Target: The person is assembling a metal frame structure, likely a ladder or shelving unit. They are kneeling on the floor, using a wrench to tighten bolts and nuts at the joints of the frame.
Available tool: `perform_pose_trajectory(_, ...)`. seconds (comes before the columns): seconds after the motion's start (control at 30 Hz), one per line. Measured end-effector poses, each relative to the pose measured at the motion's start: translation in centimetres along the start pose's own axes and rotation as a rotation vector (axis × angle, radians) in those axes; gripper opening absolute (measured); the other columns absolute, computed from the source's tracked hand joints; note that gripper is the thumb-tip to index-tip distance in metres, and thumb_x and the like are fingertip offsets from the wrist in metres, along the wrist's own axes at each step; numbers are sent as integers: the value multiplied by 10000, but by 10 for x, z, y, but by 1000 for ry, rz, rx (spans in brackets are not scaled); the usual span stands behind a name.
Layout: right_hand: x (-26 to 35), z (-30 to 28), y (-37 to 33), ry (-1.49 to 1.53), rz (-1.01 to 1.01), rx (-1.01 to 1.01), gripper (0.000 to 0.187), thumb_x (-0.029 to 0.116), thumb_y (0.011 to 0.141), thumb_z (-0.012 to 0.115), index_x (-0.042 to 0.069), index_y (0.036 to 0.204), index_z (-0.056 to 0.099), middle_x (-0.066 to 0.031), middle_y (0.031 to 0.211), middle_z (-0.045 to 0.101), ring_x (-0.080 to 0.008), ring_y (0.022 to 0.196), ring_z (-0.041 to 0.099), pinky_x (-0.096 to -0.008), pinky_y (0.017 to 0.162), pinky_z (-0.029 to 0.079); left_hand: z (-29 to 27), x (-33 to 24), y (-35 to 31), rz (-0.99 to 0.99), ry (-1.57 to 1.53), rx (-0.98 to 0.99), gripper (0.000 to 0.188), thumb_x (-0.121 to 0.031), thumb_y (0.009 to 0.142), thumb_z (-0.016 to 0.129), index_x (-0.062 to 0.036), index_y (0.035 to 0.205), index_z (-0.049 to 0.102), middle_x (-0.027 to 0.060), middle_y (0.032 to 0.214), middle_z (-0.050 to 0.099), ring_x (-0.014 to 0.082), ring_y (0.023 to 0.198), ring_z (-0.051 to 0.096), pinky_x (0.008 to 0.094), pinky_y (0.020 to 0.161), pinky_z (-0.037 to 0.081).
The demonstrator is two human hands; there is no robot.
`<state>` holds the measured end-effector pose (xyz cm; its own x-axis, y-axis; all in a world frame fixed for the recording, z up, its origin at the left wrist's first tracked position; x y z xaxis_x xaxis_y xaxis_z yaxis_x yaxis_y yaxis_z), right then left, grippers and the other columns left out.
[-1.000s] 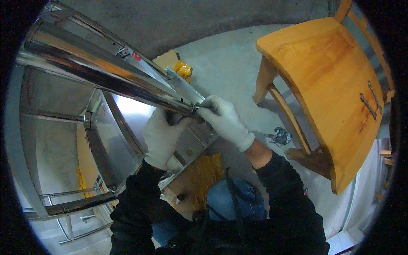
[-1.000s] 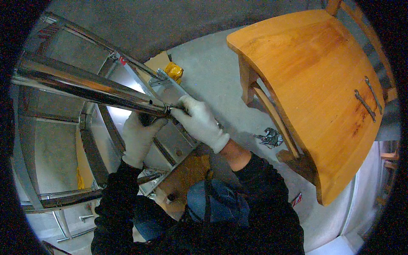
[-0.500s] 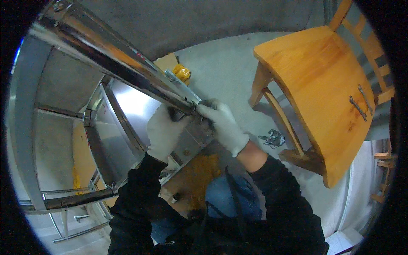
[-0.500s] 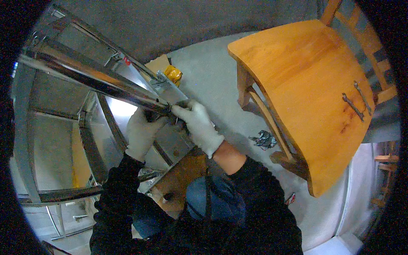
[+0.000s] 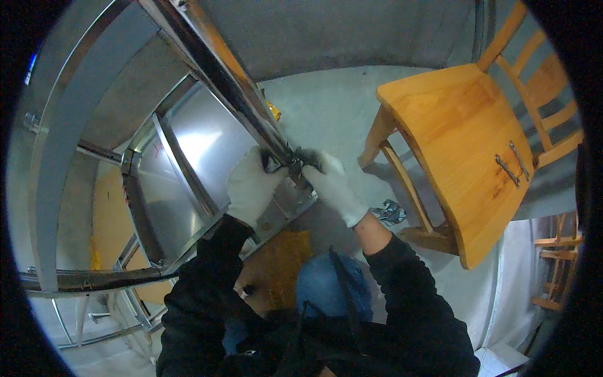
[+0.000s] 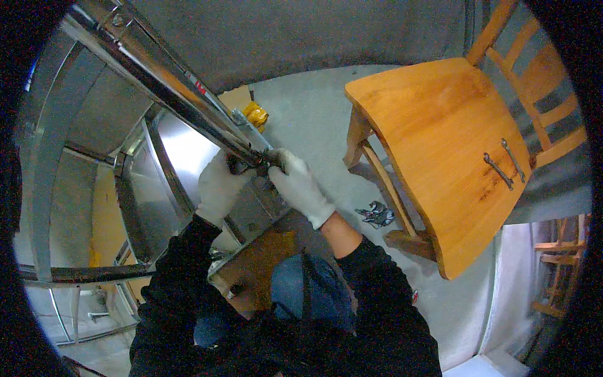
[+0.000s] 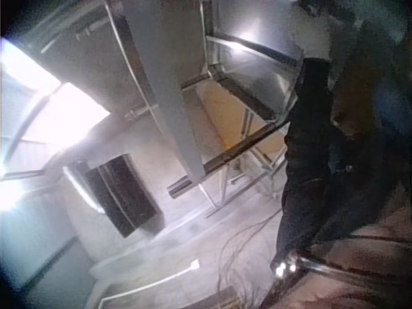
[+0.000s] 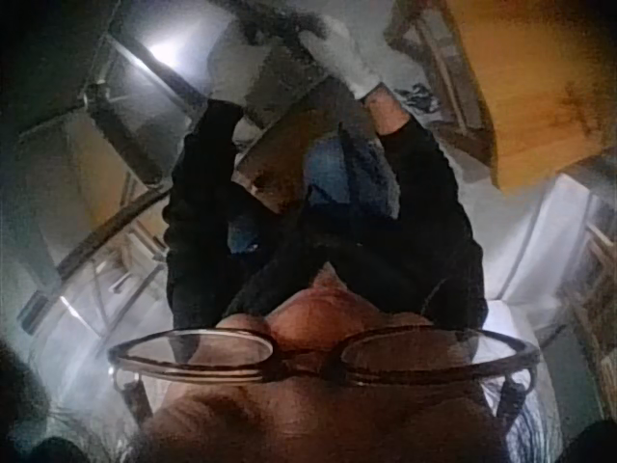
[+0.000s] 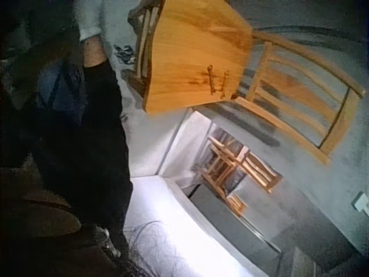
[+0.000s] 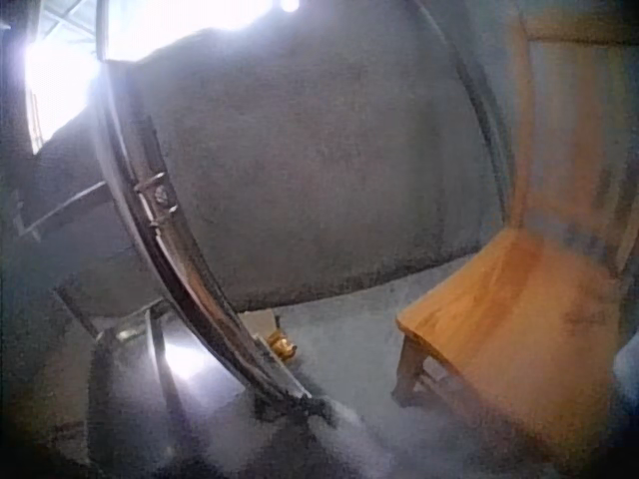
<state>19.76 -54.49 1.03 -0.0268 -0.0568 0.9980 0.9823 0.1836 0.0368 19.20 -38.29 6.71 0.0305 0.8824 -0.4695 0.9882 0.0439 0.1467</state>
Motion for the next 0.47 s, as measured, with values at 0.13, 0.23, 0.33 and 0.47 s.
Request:
perform_pose_trajectory(0.13,8,0,2,223,104,14,334,104,861,564,-45,1159,560,-53,905,662,-116,726,597,-258,651,483,0,4,2,-17,41,32,465,-384,726,752,-81,1045,603,116,948,659,290,893,648,395,767,509)
perform_pose_trajectory(0.23,10,-9,-4,406,195,-20,380,117,859,588,-40,1200,535,-51,916,670,-80,675,581,-216,582,453,1,3,1,-25,55,57,481,-390,728,751,-81,1061,596,121,955,659,294,897,648,398,773,509)
perform_pose_trajectory(0.33,-17,-17,-6,638,264,91,400,149,853,643,-13,1203,538,-43,915,666,-65,640,559,-184,544,420,-2,-3,0,-17,8,59,489,-399,729,751,-80,1066,595,130,967,658,295,909,649,397,780,508)
perform_pose_trajectory(0.47,-41,-8,-11,638,306,32,405,188,865,648,28,1222,541,-79,978,681,-82,647,568,-189,573,428,1,4,0,17,-40,49,512,-397,722,766,-84,1090,594,135,979,660,292,935,648,398,797,507)
Point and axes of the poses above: each hand's wrist, its own y-axis towards the middle knuckle, its own z-axis out of the palm, x = y × z, the point moved 4 cm from there along y, towards the middle knuckle
